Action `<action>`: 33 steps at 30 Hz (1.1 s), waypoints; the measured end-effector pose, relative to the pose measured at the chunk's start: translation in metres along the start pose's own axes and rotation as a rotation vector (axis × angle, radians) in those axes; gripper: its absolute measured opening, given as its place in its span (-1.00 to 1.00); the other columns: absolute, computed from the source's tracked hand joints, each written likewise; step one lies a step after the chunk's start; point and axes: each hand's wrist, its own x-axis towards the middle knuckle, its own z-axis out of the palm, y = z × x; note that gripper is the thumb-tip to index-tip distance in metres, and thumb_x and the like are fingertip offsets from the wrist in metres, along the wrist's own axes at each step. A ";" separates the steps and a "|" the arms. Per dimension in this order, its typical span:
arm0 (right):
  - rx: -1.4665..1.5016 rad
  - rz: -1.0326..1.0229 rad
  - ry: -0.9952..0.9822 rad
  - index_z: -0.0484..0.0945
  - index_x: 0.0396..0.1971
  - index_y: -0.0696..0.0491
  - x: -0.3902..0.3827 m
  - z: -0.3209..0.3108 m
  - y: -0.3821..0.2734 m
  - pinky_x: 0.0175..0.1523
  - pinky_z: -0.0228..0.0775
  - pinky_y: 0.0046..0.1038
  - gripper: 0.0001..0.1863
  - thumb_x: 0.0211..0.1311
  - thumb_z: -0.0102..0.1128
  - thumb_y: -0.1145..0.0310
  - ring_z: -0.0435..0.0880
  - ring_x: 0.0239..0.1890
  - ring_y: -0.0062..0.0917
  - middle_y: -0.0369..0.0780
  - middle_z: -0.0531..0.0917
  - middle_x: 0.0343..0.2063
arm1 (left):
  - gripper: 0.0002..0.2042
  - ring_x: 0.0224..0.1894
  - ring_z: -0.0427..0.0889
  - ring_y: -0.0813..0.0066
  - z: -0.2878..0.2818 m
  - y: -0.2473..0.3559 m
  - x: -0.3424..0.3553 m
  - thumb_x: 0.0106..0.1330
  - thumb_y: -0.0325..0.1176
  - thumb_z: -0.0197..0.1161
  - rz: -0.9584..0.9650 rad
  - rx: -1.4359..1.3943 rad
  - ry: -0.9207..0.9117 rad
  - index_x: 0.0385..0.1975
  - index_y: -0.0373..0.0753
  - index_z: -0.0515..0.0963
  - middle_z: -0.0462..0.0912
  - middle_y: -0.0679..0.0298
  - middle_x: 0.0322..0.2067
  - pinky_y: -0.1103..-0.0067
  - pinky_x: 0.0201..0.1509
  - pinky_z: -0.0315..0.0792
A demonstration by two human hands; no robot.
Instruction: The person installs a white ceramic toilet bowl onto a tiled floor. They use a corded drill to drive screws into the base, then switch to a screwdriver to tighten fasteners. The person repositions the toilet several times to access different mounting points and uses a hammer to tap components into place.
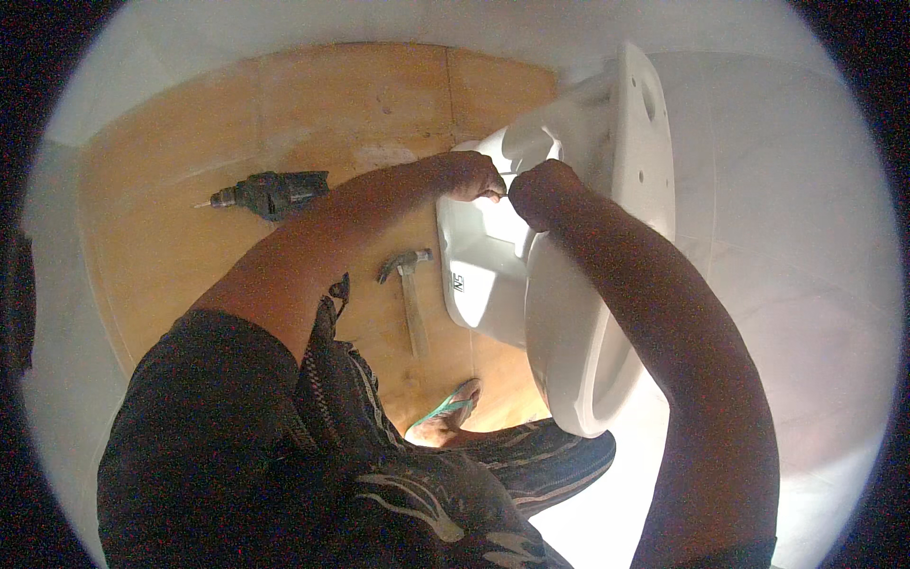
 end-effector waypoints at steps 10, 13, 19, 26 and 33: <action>0.221 0.094 -0.143 0.74 -0.27 0.14 0.009 -0.015 0.021 -0.12 0.66 -0.16 -0.74 0.16 0.22 0.29 0.80 -0.28 -0.26 -0.02 0.77 -0.27 | -0.79 -0.09 0.73 0.09 0.003 0.006 -0.002 0.46 -0.19 0.20 0.006 0.004 0.097 -0.15 -0.11 0.70 0.77 0.16 -0.18 0.21 -0.01 0.59; -0.098 -0.088 0.073 0.74 -0.26 0.14 0.007 0.012 0.020 -0.08 0.67 -0.14 -0.73 0.18 0.23 0.28 0.81 -0.26 -0.21 -0.01 0.77 -0.27 | -0.76 -0.08 0.73 0.08 -0.007 0.018 0.000 0.47 -0.14 0.19 -0.085 0.109 -0.005 -0.16 -0.12 0.70 0.77 0.16 -0.18 0.19 0.00 0.58; 0.524 0.179 -0.184 0.73 -0.32 0.18 0.036 0.005 0.048 -0.11 0.66 -0.16 -0.69 0.14 0.24 0.23 0.80 -0.25 -0.18 0.00 0.77 -0.28 | -0.74 -0.06 0.72 0.06 -0.009 0.018 -0.003 0.46 -0.11 0.20 -0.071 0.013 0.019 -0.12 -0.12 0.69 0.76 0.13 -0.17 0.18 0.03 0.57; 0.039 -0.089 0.119 0.77 -0.33 0.08 0.010 0.009 0.014 -0.12 0.67 -0.13 -0.80 0.11 0.25 0.34 0.80 -0.28 -0.19 -0.05 0.78 -0.30 | -0.71 -0.03 0.71 0.06 0.001 0.018 -0.008 0.46 -0.05 0.21 -0.069 0.033 0.025 -0.09 -0.12 0.66 0.74 0.14 -0.19 0.19 0.07 0.57; 0.369 0.084 0.001 0.76 -0.33 0.11 -0.014 -0.018 0.014 -0.18 0.66 -0.18 -0.78 0.08 0.25 0.35 0.79 -0.34 -0.23 -0.05 0.77 -0.37 | -0.70 -0.02 0.70 0.05 0.001 0.027 -0.011 0.46 -0.04 0.19 -0.144 0.125 0.054 -0.08 -0.11 0.65 0.73 0.12 -0.16 0.16 0.07 0.58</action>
